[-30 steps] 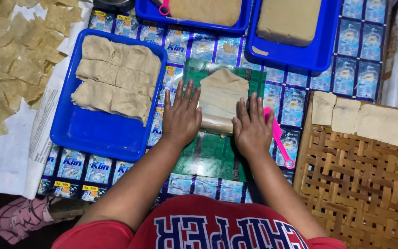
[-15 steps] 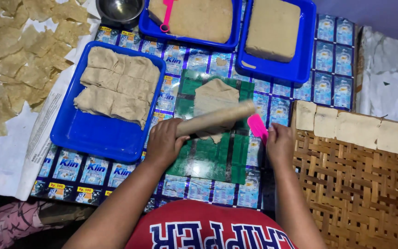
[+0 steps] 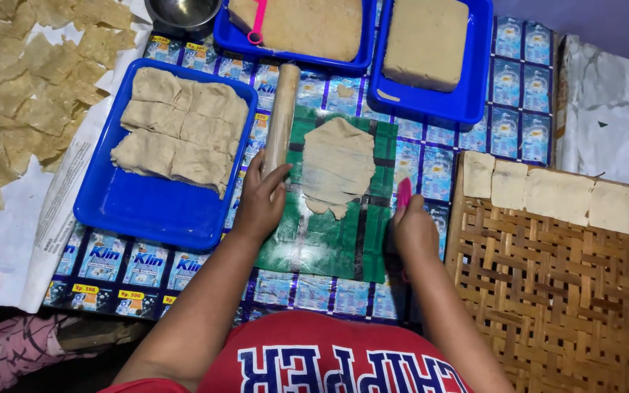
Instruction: Rolling out dough with a pin, cutting it into square sheets with a spatula, and placing them on drying mats.
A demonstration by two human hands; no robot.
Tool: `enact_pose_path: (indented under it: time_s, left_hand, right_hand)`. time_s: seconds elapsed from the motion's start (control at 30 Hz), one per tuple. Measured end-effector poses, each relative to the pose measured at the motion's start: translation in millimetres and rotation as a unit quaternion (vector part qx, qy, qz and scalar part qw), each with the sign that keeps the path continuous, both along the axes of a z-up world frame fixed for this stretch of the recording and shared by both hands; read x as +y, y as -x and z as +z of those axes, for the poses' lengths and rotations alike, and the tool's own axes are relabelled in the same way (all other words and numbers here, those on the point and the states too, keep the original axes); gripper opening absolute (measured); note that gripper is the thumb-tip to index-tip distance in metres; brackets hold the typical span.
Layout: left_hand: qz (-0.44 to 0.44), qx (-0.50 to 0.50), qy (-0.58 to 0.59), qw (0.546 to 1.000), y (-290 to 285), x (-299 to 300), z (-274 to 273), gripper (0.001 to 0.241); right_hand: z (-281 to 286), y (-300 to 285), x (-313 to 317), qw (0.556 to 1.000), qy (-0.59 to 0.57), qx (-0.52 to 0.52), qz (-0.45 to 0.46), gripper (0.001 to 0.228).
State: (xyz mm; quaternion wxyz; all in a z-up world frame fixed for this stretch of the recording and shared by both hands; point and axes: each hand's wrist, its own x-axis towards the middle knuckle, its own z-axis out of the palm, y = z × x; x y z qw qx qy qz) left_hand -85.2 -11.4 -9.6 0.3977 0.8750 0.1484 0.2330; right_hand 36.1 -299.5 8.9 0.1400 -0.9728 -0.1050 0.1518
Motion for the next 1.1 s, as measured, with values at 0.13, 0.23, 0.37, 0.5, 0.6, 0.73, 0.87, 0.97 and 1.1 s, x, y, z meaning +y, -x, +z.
enact_pose_path:
  time_s: [0.13, 0.23, 0.37, 0.5, 0.6, 0.73, 0.87, 0.97, 1.1]
  left_hand:
    - [-0.028, 0.008, -0.005, 1.0, 13, 5, -9, 0.053]
    - [-0.024, -0.004, 0.001, 1.0, 15, 5, -15, 0.052]
    - [-0.01, -0.017, -0.025, 1.0, 13, 8, -24, 0.051]
    - [-0.001, -0.017, -0.045, 0.999, 14, 7, -26, 0.051]
    - [-0.004, -0.013, -0.031, 0.999, 15, 7, -21, 0.049]
    - [-0.008, -0.012, -0.021, 1.0, 15, 8, -20, 0.048]
    - [-0.009, -0.006, -0.019, 1.0, 15, 8, -14, 0.048]
    - [-0.011, -0.001, -0.009, 1.0, 16, 8, -8, 0.047]
    - [-0.013, -0.01, -0.016, 1.0, 15, 9, -13, 0.048]
  right_hand:
    - [-9, 50, 20, 0.999, 0.023, 0.011, 0.033, 0.03]
    - [-31, 66, 23, 0.996, 0.034, 0.044, 0.066, 0.031]
    - [-34, 62, 32, 0.998, 0.033, 0.028, 0.048, 0.032]
    - [-44, 61, 43, 0.998, 0.038, 0.032, 0.027, 0.038]
    - [-43, 56, 53, 0.999, 0.04, 0.018, 0.024, 0.04]
    - [-46, 40, 62, 1.0, 0.021, 0.012, 0.017, 0.039]
    - [-53, 20, 67, 1.0, 0.027, 0.013, 0.009, 0.038]
    - [-56, 2, 72, 1.0, 0.029, 0.01, 0.004, 0.035]
    - [-43, -25, 87, 0.999, 0.021, 0.036, -0.005, 0.033]
